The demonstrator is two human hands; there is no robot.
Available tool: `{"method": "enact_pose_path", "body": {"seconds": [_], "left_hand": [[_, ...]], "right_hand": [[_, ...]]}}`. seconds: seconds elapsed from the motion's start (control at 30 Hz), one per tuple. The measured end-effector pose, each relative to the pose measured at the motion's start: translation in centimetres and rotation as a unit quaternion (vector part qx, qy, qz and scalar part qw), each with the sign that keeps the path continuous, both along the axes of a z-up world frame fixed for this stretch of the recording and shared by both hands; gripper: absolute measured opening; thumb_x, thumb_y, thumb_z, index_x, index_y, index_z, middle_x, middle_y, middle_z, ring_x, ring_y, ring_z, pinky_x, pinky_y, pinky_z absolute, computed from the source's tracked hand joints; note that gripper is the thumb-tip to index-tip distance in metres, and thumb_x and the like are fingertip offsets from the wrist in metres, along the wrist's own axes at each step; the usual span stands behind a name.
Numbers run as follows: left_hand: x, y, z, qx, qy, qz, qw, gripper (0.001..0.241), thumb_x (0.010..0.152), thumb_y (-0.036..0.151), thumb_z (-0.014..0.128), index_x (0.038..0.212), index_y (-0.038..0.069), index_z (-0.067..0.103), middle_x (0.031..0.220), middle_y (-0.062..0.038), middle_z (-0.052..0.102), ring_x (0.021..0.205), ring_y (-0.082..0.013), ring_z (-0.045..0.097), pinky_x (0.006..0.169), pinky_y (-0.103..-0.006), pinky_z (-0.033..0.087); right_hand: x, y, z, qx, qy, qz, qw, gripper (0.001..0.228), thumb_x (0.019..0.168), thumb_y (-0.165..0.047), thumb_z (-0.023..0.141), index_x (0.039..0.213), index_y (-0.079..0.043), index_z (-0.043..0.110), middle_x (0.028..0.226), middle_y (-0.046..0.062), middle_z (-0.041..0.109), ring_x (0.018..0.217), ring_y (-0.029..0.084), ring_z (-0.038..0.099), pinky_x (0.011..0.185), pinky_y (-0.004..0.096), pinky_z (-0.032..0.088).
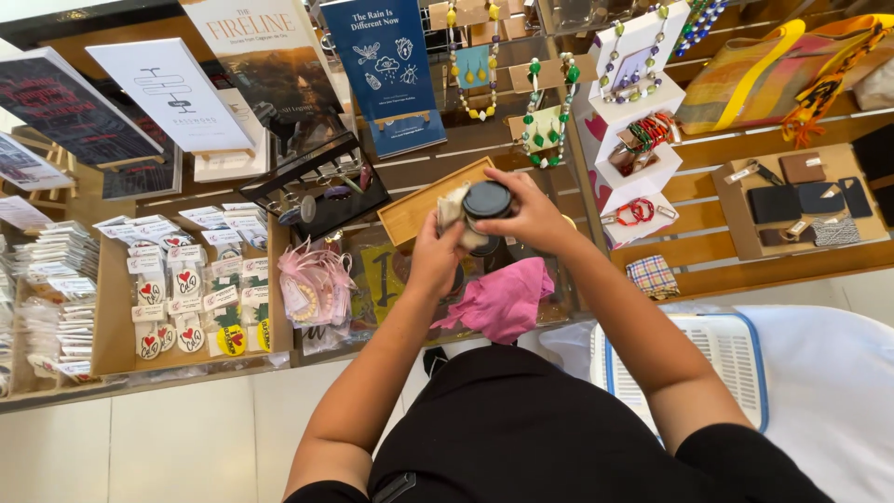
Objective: Wiping down small jars and organizing souvenir items on a display shelf.
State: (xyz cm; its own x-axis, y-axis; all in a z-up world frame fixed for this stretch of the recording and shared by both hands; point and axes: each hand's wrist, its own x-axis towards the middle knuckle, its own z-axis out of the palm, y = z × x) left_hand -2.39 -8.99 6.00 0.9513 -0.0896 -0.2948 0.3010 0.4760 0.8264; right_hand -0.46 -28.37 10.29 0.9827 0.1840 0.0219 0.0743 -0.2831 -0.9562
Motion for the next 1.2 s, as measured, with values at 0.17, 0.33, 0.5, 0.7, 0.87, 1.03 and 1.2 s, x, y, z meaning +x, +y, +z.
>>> {"method": "enact_pose_path", "body": {"seconds": [0.17, 0.33, 0.5, 0.7, 0.87, 1.03, 1.2], "left_hand": [[4.1, -0.9, -1.5, 0.038, -0.026, 0.023, 0.999, 0.03, 0.098, 0.006, 0.061, 0.127, 0.014, 0.055, 0.118, -0.007, 0.063, 0.103, -0.0234, 0.07, 0.082, -0.0436, 0.065], [6.1, -0.8, -3.1, 0.119, -0.031, 0.047, 0.991, 0.032, 0.1, 0.007, 0.057, 0.132, 0.011, 0.055, 0.121, -0.009, 0.062, 0.102, -0.0219, 0.069, 0.08, -0.0403, 0.065], [6.5, 0.3, -5.9, 0.19, -0.03, 0.115, 0.975, 0.035, 0.102, 0.007, 0.054, 0.137, 0.009, 0.055, 0.124, -0.012, 0.062, 0.102, -0.0211, 0.069, 0.078, -0.0395, 0.065], [5.3, 1.3, -6.9, 0.194, -0.022, 0.164, 0.967, 0.034, 0.102, 0.005, 0.052, 0.136, 0.006, 0.057, 0.122, -0.013, 0.063, 0.101, -0.0189, 0.067, 0.078, -0.0352, 0.064], [4.0, 0.8, -5.9, 0.204, -0.018, 0.163, 0.965, 0.032, 0.102, 0.007, 0.055, 0.134, 0.007, 0.059, 0.121, -0.012, 0.066, 0.099, -0.0189, 0.069, 0.075, -0.035, 0.065], [2.7, -0.3, -4.2, 0.191, -0.009, 0.17, 0.967, 0.036, 0.1, 0.007, 0.056, 0.137, 0.006, 0.057, 0.12, -0.011, 0.064, 0.1, -0.0171, 0.069, 0.077, -0.033, 0.065], [2.5, 0.1, -4.9, 0.181, 0.014, 0.156, 0.971, 0.037, 0.1, 0.006, 0.056, 0.138, 0.008, 0.056, 0.122, -0.012, 0.065, 0.099, -0.0209, 0.071, 0.075, -0.0368, 0.067]], "right_hand": [[5.0, -1.6, 0.6, -0.06, -0.058, 0.036, 0.996, 0.089, 0.066, -0.038, 0.099, 0.143, -0.015, 0.061, 0.126, 0.016, 0.065, 0.121, 0.033, 0.062, 0.102, 0.042, 0.049], [8.1, -2.4, -0.2, -0.1, -0.004, 0.092, 0.991, 0.083, 0.071, -0.041, 0.094, 0.143, -0.014, 0.062, 0.13, 0.013, 0.065, 0.125, 0.03, 0.061, 0.105, 0.039, 0.049], [10.2, -2.9, -2.9, -0.147, -0.006, 0.11, 0.983, 0.085, 0.069, -0.039, 0.093, 0.144, -0.019, 0.061, 0.138, 0.011, 0.063, 0.129, 0.03, 0.059, 0.105, 0.038, 0.051], [10.7, -2.8, -3.3, -0.152, -0.047, 0.148, 0.976, 0.081, 0.076, -0.027, 0.087, 0.148, -0.009, 0.055, 0.14, 0.021, 0.058, 0.131, 0.04, 0.055, 0.105, 0.044, 0.051], [10.9, -3.0, -4.1, -0.159, -0.039, 0.166, 0.972, 0.082, 0.08, -0.024, 0.084, 0.153, -0.015, 0.049, 0.147, 0.016, 0.052, 0.137, 0.036, 0.05, 0.11, 0.044, 0.047], [10.5, -3.1, -3.3, -0.135, -0.015, 0.164, 0.977, 0.075, 0.084, -0.012, 0.077, 0.152, -0.013, 0.047, 0.152, 0.016, 0.046, 0.142, 0.036, 0.045, 0.114, 0.045, 0.043], [10.1, -3.7, -3.3, -0.114, -0.046, 0.156, 0.98, 0.072, 0.081, -0.008, 0.071, 0.149, -0.023, 0.051, 0.164, 0.013, 0.032, 0.144, 0.042, 0.04, 0.118, 0.052, 0.041]]}}
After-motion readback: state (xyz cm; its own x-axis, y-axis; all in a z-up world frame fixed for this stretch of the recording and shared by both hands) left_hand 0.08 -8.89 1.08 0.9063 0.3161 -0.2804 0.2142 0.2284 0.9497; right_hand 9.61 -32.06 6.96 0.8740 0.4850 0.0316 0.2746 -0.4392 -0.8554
